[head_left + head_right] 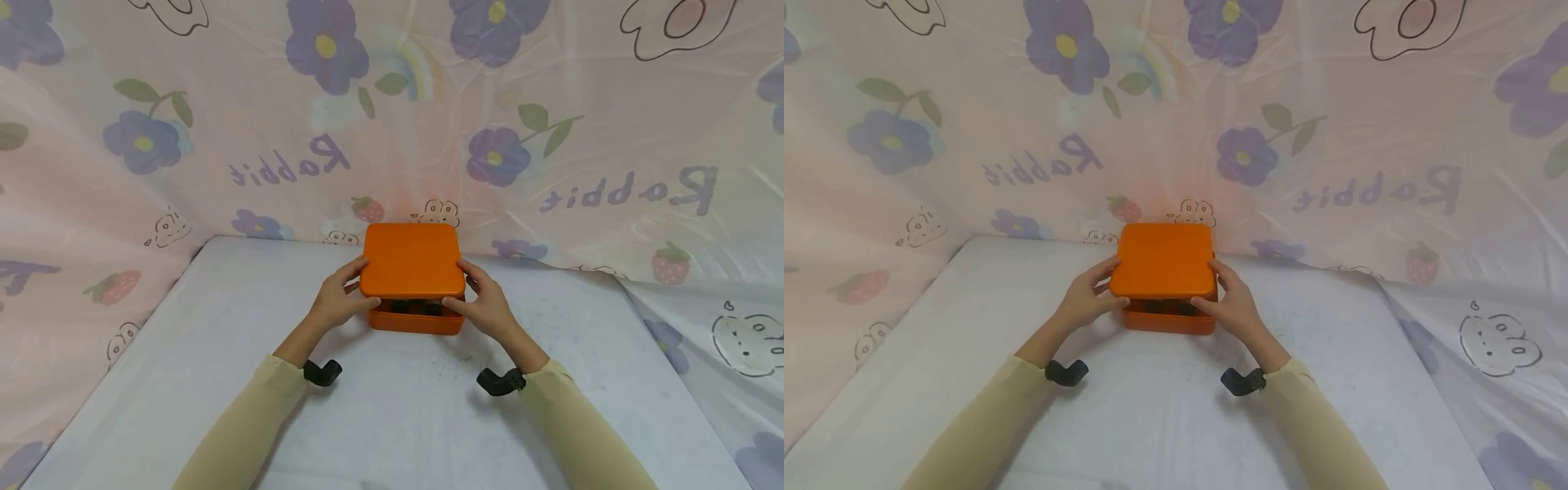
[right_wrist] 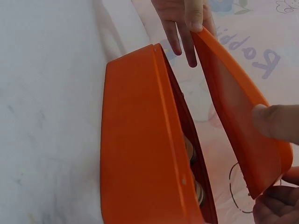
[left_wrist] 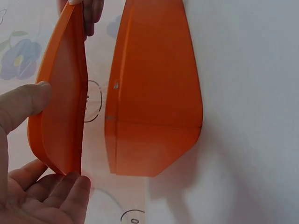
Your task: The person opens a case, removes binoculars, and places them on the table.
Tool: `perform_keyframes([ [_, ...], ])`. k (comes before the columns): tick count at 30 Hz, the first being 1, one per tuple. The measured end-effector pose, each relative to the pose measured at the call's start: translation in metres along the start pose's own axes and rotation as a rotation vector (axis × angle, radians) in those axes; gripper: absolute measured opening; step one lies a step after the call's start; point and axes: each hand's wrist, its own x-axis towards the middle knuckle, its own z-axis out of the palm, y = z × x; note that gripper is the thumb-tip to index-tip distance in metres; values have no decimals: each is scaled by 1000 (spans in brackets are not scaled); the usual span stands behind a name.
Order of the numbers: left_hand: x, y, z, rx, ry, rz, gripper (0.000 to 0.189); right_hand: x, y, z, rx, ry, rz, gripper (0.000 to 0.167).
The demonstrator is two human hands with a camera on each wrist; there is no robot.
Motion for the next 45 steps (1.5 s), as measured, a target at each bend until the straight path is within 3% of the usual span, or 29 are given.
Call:
perform_keyframes([
  [18, -9, -1, -29, 70, 18, 48, 81, 10, -20, 13, 25, 4, -44, 82],
  [36, -23, -7, -56, -77, 40, 74, 81, 28, -35, 37, 116, -16, -73, 79],
  [45, -32, -11, -76, -79, 50, 58, 81, 37, -43, 54, 140, -38, -73, 80],
])
